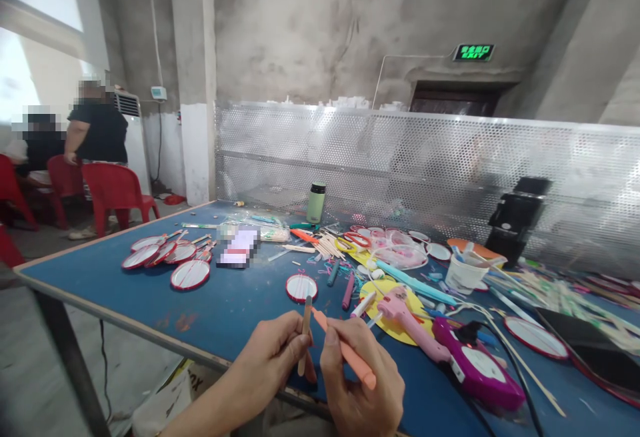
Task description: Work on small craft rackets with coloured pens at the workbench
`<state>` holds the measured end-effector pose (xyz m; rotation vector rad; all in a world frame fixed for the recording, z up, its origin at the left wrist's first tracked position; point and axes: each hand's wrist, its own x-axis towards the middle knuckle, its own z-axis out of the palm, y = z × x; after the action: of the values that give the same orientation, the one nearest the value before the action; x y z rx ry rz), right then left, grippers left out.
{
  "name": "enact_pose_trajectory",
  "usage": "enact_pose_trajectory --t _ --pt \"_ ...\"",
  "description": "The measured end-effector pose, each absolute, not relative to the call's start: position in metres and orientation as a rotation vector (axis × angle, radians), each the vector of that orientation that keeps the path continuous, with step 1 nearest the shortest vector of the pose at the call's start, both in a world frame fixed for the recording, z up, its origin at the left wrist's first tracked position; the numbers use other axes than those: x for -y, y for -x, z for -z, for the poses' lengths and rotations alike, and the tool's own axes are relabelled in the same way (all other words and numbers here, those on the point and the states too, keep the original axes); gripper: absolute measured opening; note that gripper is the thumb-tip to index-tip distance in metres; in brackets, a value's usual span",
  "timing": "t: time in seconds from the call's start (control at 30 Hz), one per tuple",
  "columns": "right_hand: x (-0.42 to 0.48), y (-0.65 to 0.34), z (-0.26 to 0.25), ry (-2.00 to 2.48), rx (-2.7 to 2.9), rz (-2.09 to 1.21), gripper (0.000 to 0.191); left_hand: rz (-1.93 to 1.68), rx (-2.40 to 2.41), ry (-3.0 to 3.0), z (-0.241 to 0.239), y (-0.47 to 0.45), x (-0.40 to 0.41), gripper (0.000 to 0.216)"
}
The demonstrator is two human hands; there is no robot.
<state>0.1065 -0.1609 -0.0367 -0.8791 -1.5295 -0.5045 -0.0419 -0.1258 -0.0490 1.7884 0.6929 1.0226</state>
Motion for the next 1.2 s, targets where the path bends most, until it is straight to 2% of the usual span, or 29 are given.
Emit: enact_pose_trajectory --t 1.2 --pt "0.162 -0.1041 0.0344 0.89 1.529 0.525 0.01 -1.001 -0.704 -1.759 0.041 0.0448 0.1307 0.028"
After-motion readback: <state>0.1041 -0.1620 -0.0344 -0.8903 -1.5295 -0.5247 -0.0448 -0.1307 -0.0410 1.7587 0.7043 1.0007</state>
